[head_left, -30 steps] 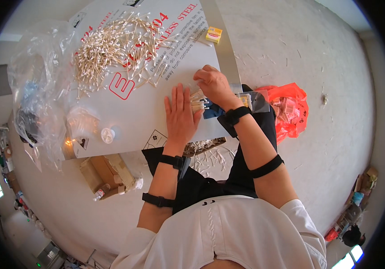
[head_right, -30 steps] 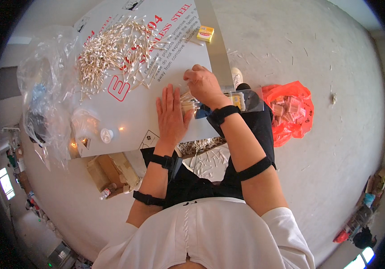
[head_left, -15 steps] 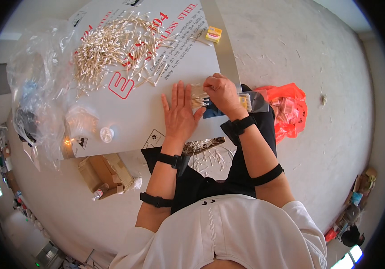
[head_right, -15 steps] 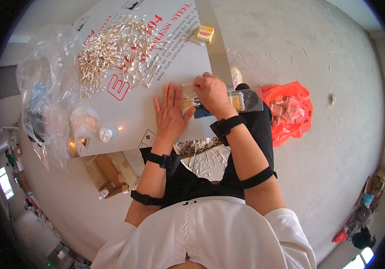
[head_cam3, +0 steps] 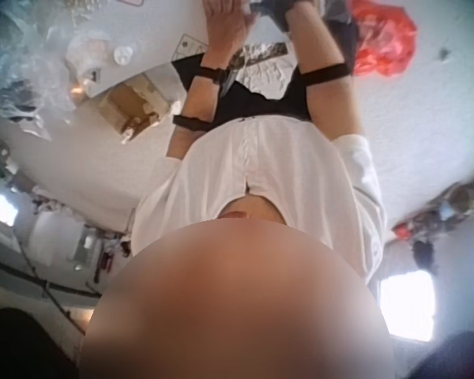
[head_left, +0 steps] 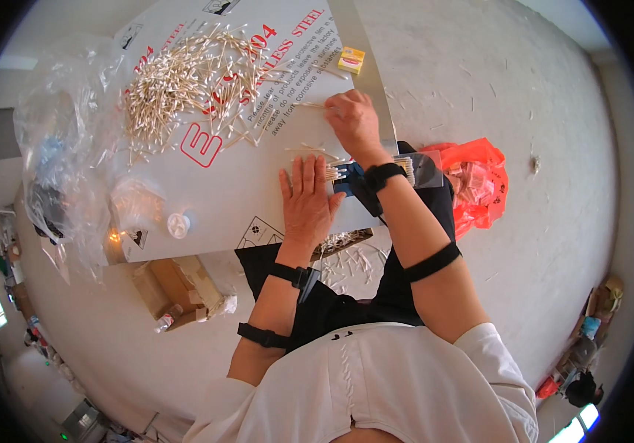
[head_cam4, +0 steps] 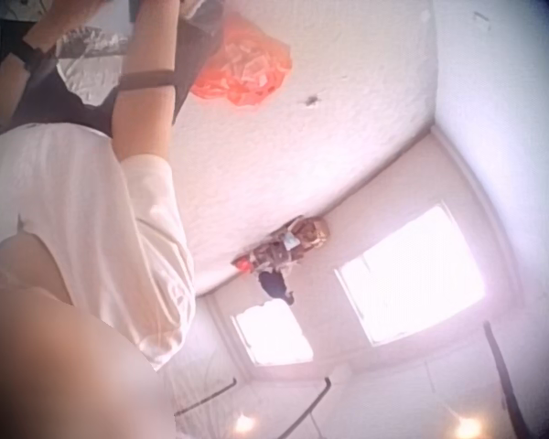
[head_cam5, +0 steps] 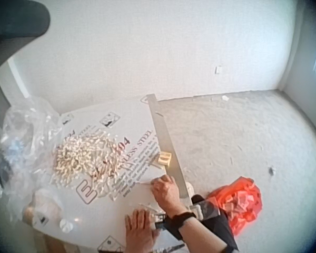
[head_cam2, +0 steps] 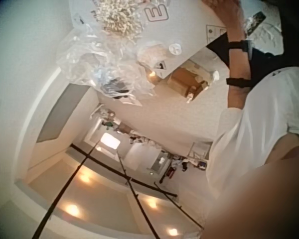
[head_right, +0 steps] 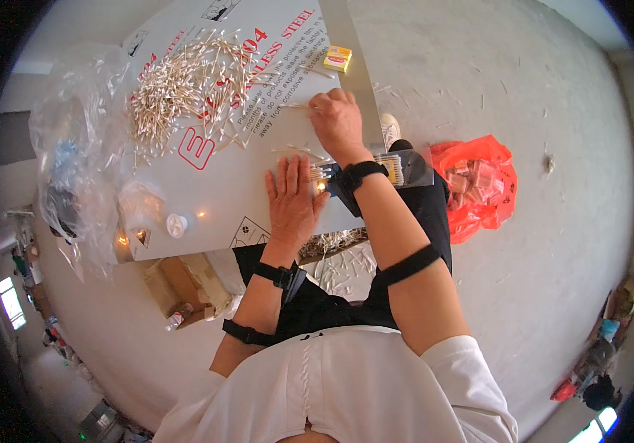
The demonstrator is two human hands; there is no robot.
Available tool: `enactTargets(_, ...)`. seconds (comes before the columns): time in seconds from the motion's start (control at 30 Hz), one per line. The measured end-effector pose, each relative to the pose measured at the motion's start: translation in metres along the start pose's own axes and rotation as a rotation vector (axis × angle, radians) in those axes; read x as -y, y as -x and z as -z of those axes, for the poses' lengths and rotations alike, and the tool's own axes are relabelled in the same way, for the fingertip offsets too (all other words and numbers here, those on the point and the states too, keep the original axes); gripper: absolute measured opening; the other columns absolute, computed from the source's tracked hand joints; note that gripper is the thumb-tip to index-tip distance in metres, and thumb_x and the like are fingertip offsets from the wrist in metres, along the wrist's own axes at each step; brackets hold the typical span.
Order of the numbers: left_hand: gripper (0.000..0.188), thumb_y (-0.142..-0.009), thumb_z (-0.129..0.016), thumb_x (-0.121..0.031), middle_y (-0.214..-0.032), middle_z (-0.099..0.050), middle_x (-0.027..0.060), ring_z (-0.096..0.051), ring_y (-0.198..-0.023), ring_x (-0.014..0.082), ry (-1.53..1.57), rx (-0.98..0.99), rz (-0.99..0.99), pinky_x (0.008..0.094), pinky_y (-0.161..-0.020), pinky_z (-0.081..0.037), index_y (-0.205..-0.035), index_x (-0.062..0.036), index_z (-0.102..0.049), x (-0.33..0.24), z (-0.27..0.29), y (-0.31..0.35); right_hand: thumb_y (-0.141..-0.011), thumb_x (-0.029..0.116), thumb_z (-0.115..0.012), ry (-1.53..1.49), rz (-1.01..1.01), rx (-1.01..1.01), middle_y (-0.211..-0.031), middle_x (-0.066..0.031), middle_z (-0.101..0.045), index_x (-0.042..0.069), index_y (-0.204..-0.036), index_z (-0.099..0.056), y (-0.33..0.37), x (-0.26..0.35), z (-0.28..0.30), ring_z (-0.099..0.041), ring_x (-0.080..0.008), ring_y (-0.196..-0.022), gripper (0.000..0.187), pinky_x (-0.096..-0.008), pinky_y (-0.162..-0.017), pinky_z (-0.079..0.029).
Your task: Organizing and placing small wooden sticks into a plastic container.
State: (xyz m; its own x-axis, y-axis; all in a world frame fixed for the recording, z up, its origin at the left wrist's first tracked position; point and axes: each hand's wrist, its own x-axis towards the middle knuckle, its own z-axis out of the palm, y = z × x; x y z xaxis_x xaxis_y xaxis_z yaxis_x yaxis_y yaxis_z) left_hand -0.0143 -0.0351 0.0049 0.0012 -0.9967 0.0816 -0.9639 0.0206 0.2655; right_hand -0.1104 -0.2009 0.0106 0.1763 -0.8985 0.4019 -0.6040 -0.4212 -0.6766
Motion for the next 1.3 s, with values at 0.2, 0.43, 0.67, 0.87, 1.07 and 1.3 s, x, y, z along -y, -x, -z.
enactTargets(0.2, 0.08, -0.088, -0.063, -0.041, -0.148, -0.035, 0.0156, -0.029, -0.139, 0.0366, 0.025, -0.015, -0.028, 0.0567, -0.117, -0.015, -0.149, -0.0026, -0.03, 0.003, 0.001, 0.001, -0.075, 0.013, -0.067, 0.024, 0.281, 0.416, -0.083, -0.0045, -0.063, 0.015, -0.075, -0.067, 0.002, 0.002, -0.002, -0.061, -0.0268, -0.09, 0.002, -0.0393, -0.078, -0.048)
enactTargets(0.43, 0.078, -0.092, -0.056, -0.044, -0.158, -0.023, 0.0192, -0.019, -0.147, 0.0366, 0.087, -0.02, -0.007, 0.0559, -0.118, -0.013, -0.151, -0.001, -0.027, 0.003, 0.005, -0.002, -0.076, 0.006, -0.066, -0.155, 0.27, 0.58, -0.079, -0.0085, -0.065, 0.005, -0.079, -0.067, 0.023, 0.006, 0.02, -0.063, -0.0306, -0.084, 0.003, -0.0386, -0.075, -0.052)
enactTargets(0.67, 0.08, -0.094, -0.053, -0.048, -0.159, -0.023, 0.0186, -0.021, -0.148, 0.0328, 0.011, -0.014, 0.021, 0.0574, -0.117, -0.012, -0.152, -0.0009, -0.025, 0.009, 0.011, -0.032, -0.079, 0.011, -0.066, -0.372, -0.229, 0.287, -0.083, -0.0143, -0.067, 0.004, -0.083, -0.069, 0.032, 0.008, 0.021, -0.065, -0.0344, -0.08, 0.009, -0.0418, -0.072, -0.053)
enactTargets(0.87, 0.086, -0.087, -0.06, -0.052, -0.156, -0.028, 0.0217, -0.023, -0.147, 0.0347, -0.038, 0.043, -0.025, 0.0621, -0.116, -0.011, -0.148, 0.0022, -0.031, -0.005, 0.01, -0.008, -0.078, 0.016, -0.069, -0.196, -0.171, 0.269, -0.087, -0.0124, -0.066, 0.007, -0.086, -0.069, 0.017, 0.019, 0.006, -0.064, -0.0325, -0.087, 0.012, -0.0408, -0.075, -0.052)
enactTargets(1.07, 0.091, -0.086, -0.062, -0.052, -0.157, -0.025, 0.0217, -0.019, -0.148, 0.035, -0.061, 0.138, 0.012, 0.0617, -0.116, -0.009, -0.149, 0.0038, -0.027, -0.009, 0.005, -0.015, -0.078, 0.013, -0.065, 0.093, 0.234, 0.353, -0.085, -0.0068, -0.059, 0.01, -0.08, -0.063, -0.003, 0.019, -0.021, -0.059, -0.0284, -0.094, 0.004, -0.0392, -0.078, -0.05)
enactTargets(1.3, 0.089, -0.087, -0.061, -0.051, -0.158, -0.023, 0.0219, -0.019, -0.148, 0.0356, 0.058, 0.02, 0.016, 0.0595, -0.117, -0.01, -0.148, 0.0038, -0.028, -0.004, 0.005, -0.01, -0.078, 0.011, -0.065, 0.013, 0.326, 0.63, -0.081, -0.0091, -0.06, 0.007, -0.072, -0.062, 0.012, -0.002, 0.027, -0.06, -0.0308, -0.088, 0.008, -0.0415, -0.073, -0.05)
